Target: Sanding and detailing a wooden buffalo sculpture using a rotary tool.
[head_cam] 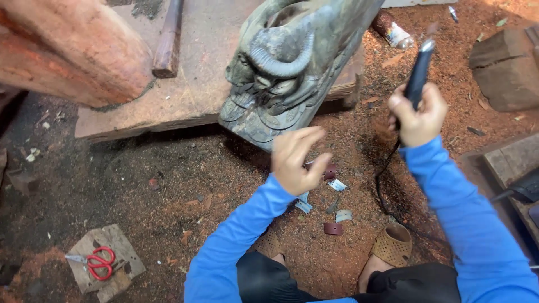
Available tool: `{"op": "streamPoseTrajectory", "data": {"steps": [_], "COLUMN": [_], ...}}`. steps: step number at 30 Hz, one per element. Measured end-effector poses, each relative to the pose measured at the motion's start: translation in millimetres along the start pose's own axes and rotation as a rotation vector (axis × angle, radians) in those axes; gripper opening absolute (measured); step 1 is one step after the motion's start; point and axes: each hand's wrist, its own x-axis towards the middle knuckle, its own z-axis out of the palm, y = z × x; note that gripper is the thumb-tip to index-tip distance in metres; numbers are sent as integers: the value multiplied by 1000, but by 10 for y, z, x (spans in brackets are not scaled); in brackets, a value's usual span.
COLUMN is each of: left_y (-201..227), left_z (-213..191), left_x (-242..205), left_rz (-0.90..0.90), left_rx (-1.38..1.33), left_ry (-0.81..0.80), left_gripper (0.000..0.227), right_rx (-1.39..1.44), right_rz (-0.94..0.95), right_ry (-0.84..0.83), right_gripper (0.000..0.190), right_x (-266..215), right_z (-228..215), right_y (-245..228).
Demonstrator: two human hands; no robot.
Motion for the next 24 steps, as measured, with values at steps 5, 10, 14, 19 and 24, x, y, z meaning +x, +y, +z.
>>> {"op": "streamPoseTrajectory", "data": {"steps": [5,10,14,19,24], "left_y": [-354,-883,-960,-850,-820], "left_z": [-453,-560,-494,-568,-577], "left_x": [-50,-316,-253,-214,-132], "left_rz": [190,-290,-300,-399,-398], "left_rx": [686,541,409,435,466], "left_ry": [84,141,93,-57,-68], "left_gripper": [60,126,126,157,155], "right_rx": [133,360,199,326,211], "right_rz": [343,738,779,407,328], "right_ry": [151,243,290,242,114], "right_gripper": [27,12,16,24,48], "right_x": [771,1351,1865,2664,3150], "right_z": [-481,-394,-72,99,191], "right_y": [683,924,990,1973,2129]}}
